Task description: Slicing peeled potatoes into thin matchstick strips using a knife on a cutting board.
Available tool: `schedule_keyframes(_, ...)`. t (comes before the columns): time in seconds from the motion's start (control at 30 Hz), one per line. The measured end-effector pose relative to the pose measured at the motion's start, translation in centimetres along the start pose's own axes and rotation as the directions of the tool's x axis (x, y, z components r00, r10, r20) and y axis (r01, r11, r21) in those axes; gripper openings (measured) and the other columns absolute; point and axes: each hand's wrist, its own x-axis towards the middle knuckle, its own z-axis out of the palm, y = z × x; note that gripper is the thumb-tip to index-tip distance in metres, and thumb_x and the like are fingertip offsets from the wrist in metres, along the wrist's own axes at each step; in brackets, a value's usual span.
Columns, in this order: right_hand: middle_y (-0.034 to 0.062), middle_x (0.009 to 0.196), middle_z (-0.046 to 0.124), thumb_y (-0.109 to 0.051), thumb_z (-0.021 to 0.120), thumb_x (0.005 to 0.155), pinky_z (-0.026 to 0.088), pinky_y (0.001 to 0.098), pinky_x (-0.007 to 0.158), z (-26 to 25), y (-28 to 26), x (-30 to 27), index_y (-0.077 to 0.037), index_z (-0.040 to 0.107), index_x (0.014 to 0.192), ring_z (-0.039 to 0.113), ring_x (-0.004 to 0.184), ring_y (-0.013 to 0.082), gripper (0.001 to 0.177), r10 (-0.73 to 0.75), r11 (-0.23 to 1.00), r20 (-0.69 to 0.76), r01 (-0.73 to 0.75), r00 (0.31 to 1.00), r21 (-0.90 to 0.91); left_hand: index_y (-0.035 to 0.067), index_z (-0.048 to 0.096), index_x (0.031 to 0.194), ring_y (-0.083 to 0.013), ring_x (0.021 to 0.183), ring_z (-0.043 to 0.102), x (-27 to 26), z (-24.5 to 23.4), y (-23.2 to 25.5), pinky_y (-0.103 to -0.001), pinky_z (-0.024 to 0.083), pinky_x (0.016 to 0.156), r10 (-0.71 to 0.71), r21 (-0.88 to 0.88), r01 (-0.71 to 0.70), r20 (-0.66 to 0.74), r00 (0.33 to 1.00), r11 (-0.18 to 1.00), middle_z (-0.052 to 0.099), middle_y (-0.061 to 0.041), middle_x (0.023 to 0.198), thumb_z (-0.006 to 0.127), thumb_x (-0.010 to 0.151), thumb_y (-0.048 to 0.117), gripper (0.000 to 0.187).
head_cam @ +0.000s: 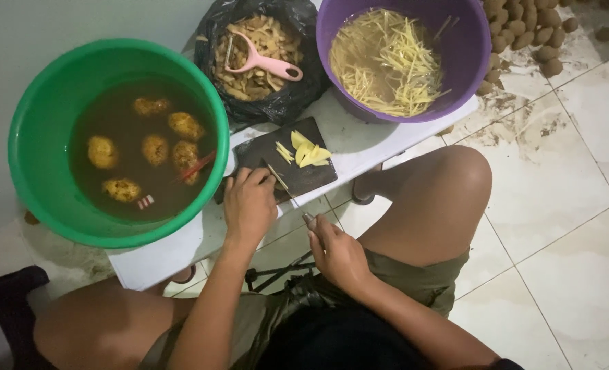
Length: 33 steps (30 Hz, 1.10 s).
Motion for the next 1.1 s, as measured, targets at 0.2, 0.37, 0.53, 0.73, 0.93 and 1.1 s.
schedule_keyframes(0.2,0.0187,0.077,0.072,-0.022,0.061,0.101,0.056,0.0446,0.04,0.6,0.4,-0.4,0.0,0.063,0.121,0.073,0.057,0.0361,0.03,0.015,0.999,-0.002,-0.015,1.0,-0.036,0.012,0.08,0.112,-0.0258,0.107,0.06,-0.2,-0.6,0.3,-0.041,0.041,0.08,-0.015,0.03,0.015,-0.004,1.0,0.999,0.072,-0.005,0.113,0.068,0.092,0.013,0.025)
schedule_keyframes(0.37,0.0231,0.085,0.073,-0.024,0.063,0.099,0.058,0.052,0.041,1.0,0.7,-2.0,0.0,0.059,0.131,0.073,0.062,0.0425,0.039,0.04,0.999,-0.032,-0.041,0.999,-0.034,0.01,0.081,0.11,-0.0288,0.107,0.062,-0.3,-0.9,0.5,-0.043,0.041,0.078,-0.004,0.008,0.005,-0.022,1.0,1.0,0.073,-0.007,0.111,0.069,0.089,0.01,0.024)
schedule_keyframes(0.53,0.0232,0.085,0.074,-0.024,0.064,0.098,0.059,0.0495,0.043,0.9,1.0,-1.7,0.0,0.062,0.131,0.073,0.062,0.0422,0.041,0.068,0.997,-0.078,-0.071,0.995,-0.03,0.011,0.082,0.104,-0.0288,0.106,0.063,-0.2,-0.3,0.6,-0.042,0.042,0.076,0.006,0.028,-0.004,-0.086,0.996,1.0,0.073,-0.006,0.105,0.074,0.085,0.007,0.021)
schedule_keyframes(0.73,0.0221,0.087,0.074,-0.027,0.062,0.099,0.057,0.0501,0.045,1.0,1.1,-1.5,-0.004,0.063,0.132,0.073,0.064,0.0418,0.041,0.101,0.995,-0.08,-0.099,0.992,0.023,0.012,0.08,0.109,-0.0277,0.109,0.063,-0.1,-0.2,0.6,-0.042,0.045,0.081,-0.015,0.081,0.014,0.004,1.0,0.997,0.074,-0.006,0.11,0.072,0.089,0.012,0.022)
schedule_keyframes(0.93,0.02,0.08,0.074,-0.026,0.066,0.096,0.056,0.0481,0.041,1.6,1.3,-1.5,-0.006,0.066,0.13,0.072,0.059,0.0401,0.039,0.063,0.998,-0.074,-0.064,0.995,-0.012,0.01,0.08,0.109,-0.0287,0.112,0.063,0.3,-1.2,1.0,-0.042,0.045,0.083,-0.035,0.046,0.034,0.037,0.999,0.998,0.074,-0.008,0.112,0.069,0.092,0.01,0.02)
schedule_keyframes(1.1,0.0208,0.077,0.072,-0.027,0.064,0.098,0.055,0.0461,0.039,2.0,1.6,-1.9,-0.007,0.065,0.129,0.071,0.054,0.0383,0.038,0.053,0.997,-0.036,-0.055,0.998,-0.06,0.009,0.08,0.11,-0.0304,0.114,0.064,0.4,-1.1,0.9,-0.043,0.045,0.085,-0.051,0.06,0.046,0.075,0.996,0.997,0.074,-0.01,0.114,0.07,0.091,0.01,0.022)
